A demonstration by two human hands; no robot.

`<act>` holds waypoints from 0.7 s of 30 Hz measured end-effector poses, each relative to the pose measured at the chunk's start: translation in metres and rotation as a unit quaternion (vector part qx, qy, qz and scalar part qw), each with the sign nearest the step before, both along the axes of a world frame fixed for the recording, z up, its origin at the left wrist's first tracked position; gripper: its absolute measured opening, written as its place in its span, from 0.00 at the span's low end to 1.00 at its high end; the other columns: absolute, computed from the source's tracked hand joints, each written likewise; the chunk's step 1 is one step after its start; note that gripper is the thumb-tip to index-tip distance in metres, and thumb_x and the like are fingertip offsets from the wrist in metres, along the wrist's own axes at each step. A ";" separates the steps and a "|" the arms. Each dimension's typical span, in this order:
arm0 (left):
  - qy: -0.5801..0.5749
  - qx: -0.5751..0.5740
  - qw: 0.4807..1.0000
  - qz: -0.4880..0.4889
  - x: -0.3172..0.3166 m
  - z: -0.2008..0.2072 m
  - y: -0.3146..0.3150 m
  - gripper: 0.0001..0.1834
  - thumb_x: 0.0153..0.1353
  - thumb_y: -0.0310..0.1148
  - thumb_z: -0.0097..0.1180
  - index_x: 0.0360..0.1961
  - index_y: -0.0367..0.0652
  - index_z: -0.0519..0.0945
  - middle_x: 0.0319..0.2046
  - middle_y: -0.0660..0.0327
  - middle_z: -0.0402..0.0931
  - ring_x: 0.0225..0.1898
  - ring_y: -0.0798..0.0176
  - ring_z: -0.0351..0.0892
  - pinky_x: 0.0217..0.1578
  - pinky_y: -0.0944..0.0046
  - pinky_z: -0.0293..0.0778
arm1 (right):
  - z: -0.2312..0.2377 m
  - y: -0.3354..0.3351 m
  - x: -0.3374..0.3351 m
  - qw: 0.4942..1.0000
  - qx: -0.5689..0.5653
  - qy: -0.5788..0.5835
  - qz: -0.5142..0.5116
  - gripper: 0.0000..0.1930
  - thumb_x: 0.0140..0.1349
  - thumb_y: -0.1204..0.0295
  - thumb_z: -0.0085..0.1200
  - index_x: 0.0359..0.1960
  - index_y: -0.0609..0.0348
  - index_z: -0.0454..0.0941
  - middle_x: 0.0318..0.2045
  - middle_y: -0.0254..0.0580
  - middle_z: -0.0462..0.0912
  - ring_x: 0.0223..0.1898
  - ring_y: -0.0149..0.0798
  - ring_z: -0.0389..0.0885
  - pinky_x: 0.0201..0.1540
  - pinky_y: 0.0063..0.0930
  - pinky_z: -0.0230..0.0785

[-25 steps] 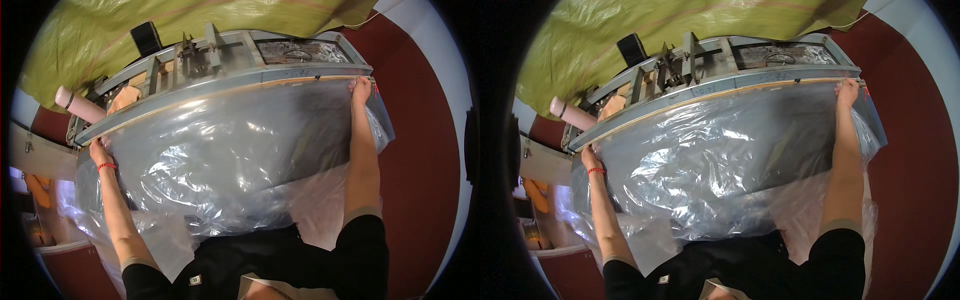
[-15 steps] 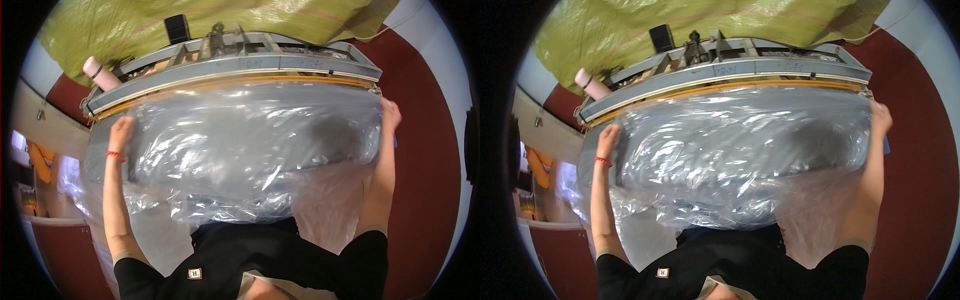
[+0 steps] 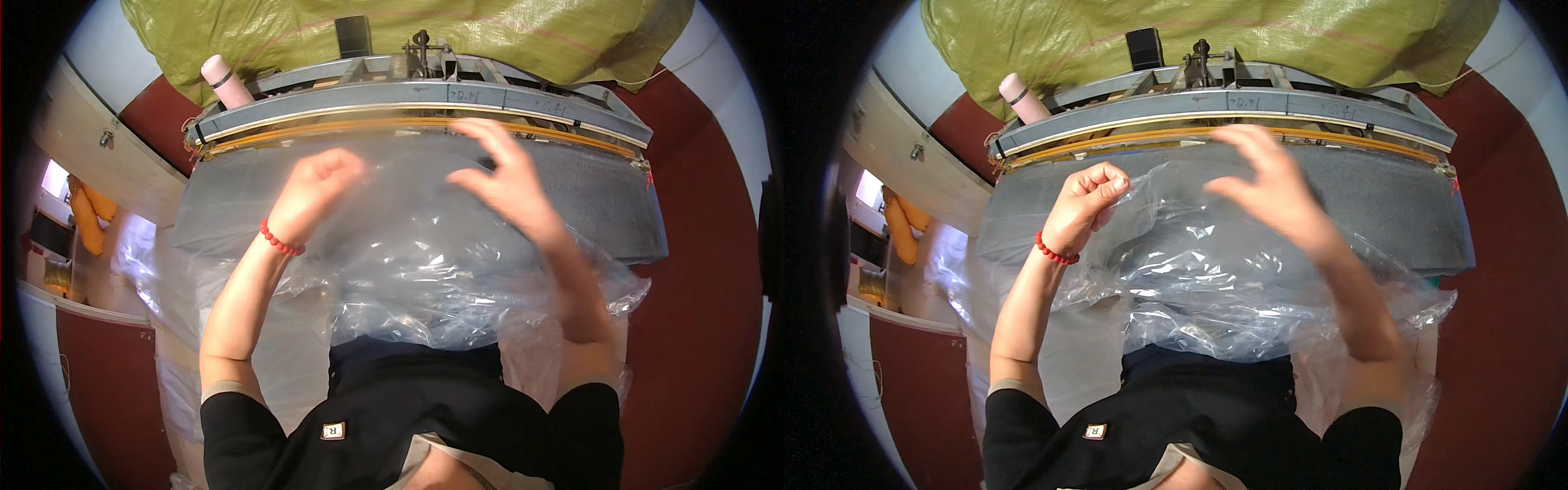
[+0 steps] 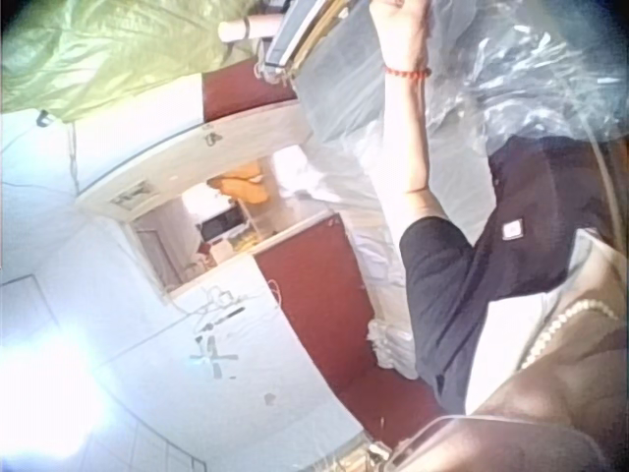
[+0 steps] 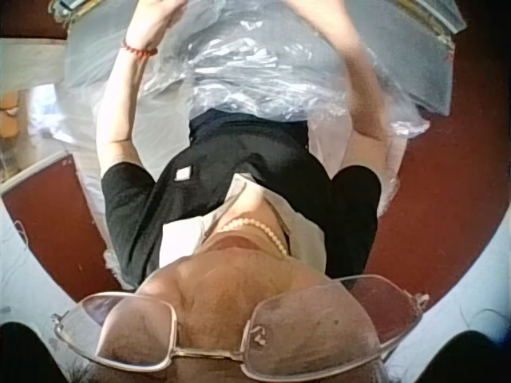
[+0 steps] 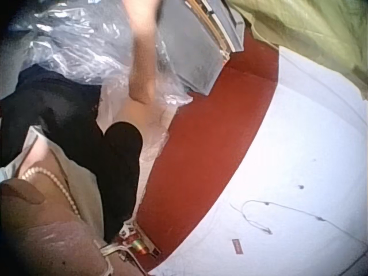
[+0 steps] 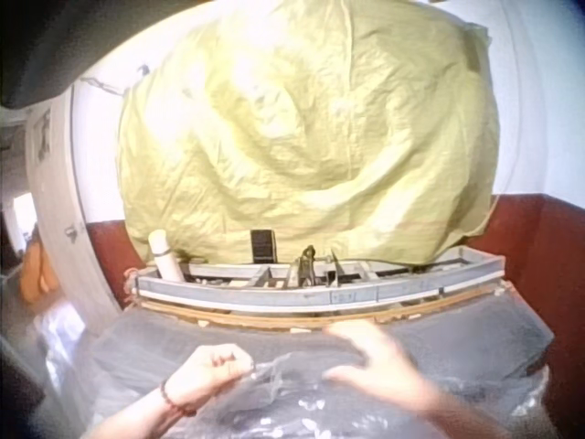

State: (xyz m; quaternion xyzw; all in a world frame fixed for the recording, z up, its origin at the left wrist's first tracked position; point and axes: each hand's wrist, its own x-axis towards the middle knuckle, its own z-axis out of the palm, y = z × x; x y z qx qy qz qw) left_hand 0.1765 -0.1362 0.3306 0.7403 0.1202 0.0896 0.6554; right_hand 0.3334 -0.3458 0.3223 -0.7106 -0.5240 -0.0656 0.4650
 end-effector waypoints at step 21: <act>-0.100 0.648 0.727 0.205 -0.015 -0.087 0.071 0.22 0.34 0.24 0.60 0.35 0.44 0.69 0.36 0.59 0.69 0.43 0.54 0.68 0.44 0.56 0.61 | -0.050 0.057 0.057 0.910 0.123 0.351 -0.182 0.14 0.60 0.62 0.44 0.39 0.57 0.74 0.33 0.35 0.76 0.34 0.29 0.74 0.34 0.22 0.65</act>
